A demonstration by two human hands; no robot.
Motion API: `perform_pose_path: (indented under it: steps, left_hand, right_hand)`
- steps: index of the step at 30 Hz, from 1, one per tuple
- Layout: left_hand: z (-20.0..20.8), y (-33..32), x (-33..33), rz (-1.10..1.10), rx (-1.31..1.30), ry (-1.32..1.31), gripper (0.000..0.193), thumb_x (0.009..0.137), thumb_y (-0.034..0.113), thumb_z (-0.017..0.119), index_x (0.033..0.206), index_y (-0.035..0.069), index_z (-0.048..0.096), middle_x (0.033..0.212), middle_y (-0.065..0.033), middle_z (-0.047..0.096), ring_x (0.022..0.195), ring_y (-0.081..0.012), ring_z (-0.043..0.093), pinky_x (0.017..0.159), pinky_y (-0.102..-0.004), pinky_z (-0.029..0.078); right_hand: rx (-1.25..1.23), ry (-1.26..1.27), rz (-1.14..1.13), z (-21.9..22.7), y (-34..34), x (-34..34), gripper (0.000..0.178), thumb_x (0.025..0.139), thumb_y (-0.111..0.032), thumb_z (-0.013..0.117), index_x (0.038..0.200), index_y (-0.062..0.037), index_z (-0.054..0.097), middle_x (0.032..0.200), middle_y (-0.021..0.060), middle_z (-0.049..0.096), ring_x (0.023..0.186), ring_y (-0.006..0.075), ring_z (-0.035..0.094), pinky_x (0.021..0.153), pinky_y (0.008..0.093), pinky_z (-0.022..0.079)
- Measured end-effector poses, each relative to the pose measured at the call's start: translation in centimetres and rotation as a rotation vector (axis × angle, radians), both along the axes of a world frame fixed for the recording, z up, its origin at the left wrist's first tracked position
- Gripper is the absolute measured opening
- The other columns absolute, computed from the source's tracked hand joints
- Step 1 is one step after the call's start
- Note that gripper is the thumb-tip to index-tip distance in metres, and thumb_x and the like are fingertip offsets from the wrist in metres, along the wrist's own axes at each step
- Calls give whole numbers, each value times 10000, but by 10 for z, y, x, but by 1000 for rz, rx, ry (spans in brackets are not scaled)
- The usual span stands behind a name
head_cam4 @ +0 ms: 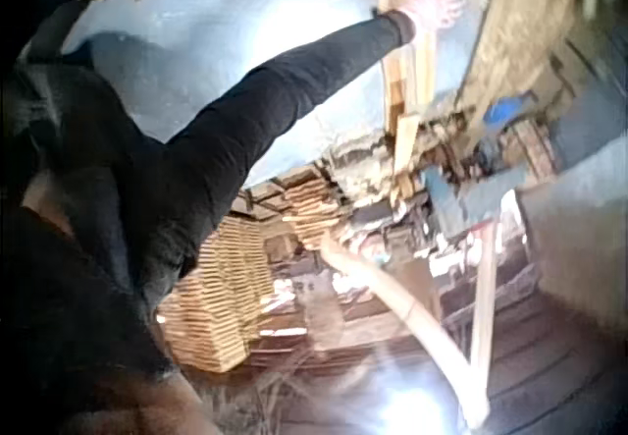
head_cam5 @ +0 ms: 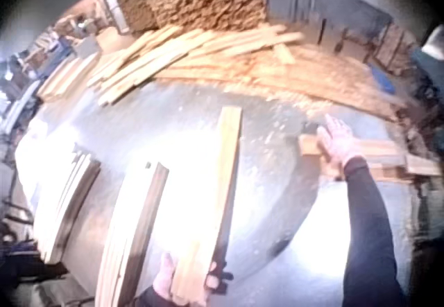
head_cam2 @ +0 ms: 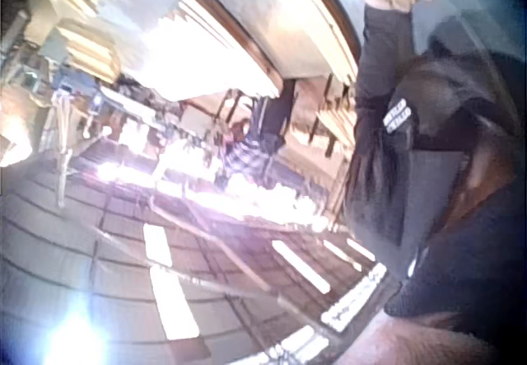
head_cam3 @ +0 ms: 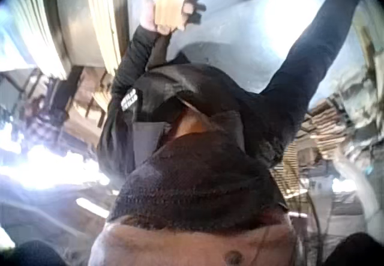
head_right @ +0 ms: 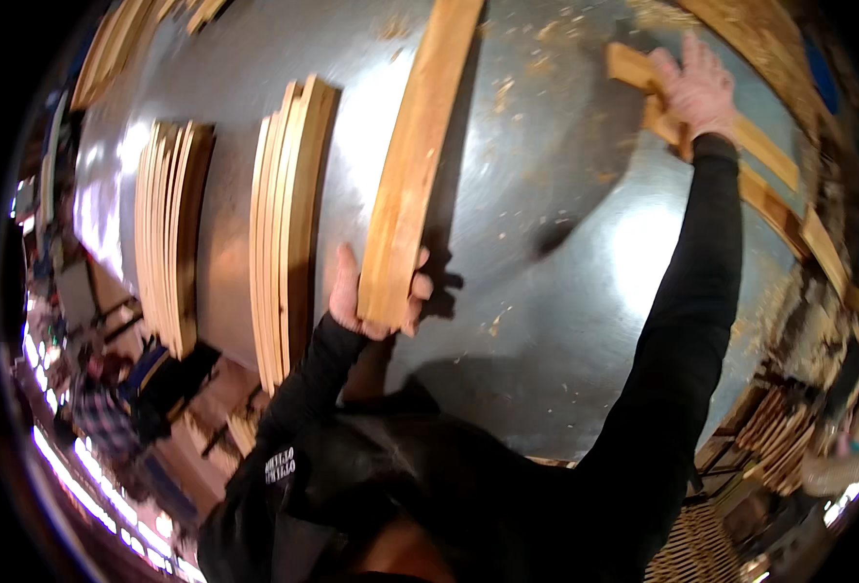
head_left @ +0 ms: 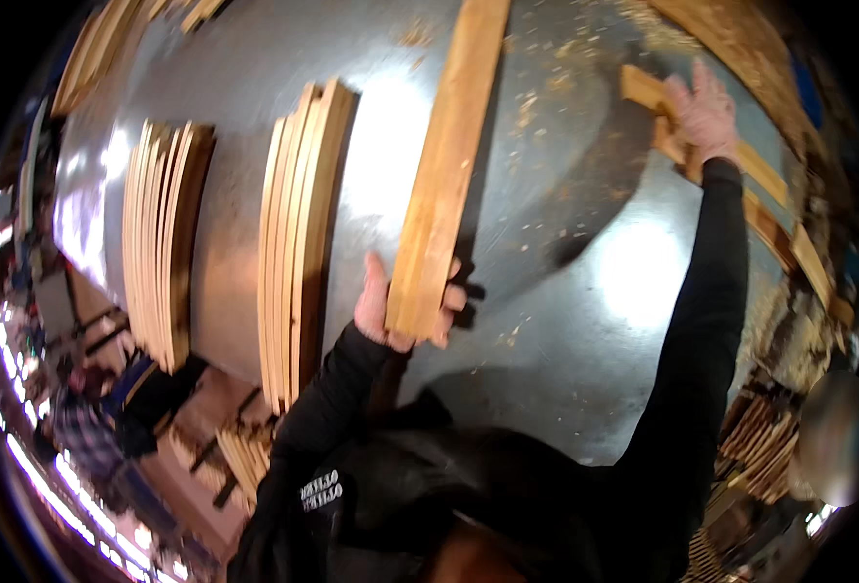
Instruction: The person sorts and stacks thin wooden planks on a metal workbench. They pick up individual planks from a pile, inspect them, and place them into a neat stack, occasionally moving other planks aside to reach the work.
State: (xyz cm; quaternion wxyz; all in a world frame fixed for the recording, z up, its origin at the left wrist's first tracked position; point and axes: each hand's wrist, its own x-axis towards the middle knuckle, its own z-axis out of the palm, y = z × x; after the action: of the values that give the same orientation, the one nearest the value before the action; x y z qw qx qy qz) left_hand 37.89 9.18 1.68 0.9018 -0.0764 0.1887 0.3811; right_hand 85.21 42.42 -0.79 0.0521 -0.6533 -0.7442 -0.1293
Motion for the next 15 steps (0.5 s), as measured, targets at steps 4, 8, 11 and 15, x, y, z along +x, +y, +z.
perform_pose_path:
  steps: [4,8,11,15]
  left_hand:
    - [-14,5,1,53,-48,-68,1156,683,915,341,1402,10,366,1099,-247,594,802,-332,656,700,-487,586]
    - [-16,-3,4,52,2,52,872,799,632,607,1362,-6,415,1096,-243,616,822,-324,668,693,-484,592]
    - [12,-3,10,23,2,395,539,810,130,676,1287,-33,486,1050,-221,643,806,-303,671,689,-467,599]
    - [62,-8,-38,-50,263,802,452,889,90,571,1295,-68,451,1076,-246,624,864,-314,660,762,-434,587]
  right_hand:
    - [-88,-104,-176,-48,-31,-78,699,940,-633,341,1453,-163,416,1518,69,386,1403,303,326,1153,464,186]
    - [-112,-8,182,-17,-150,-141,497,940,-442,465,1323,-134,536,1381,113,517,1331,290,409,1151,496,228]
    - [-222,397,517,12,-294,-160,477,894,-465,543,1128,-60,637,1203,160,598,1209,363,516,1094,534,319]
    - [21,339,-219,9,-392,-162,768,741,-480,769,1281,-11,489,1286,235,496,1184,441,489,988,518,424]
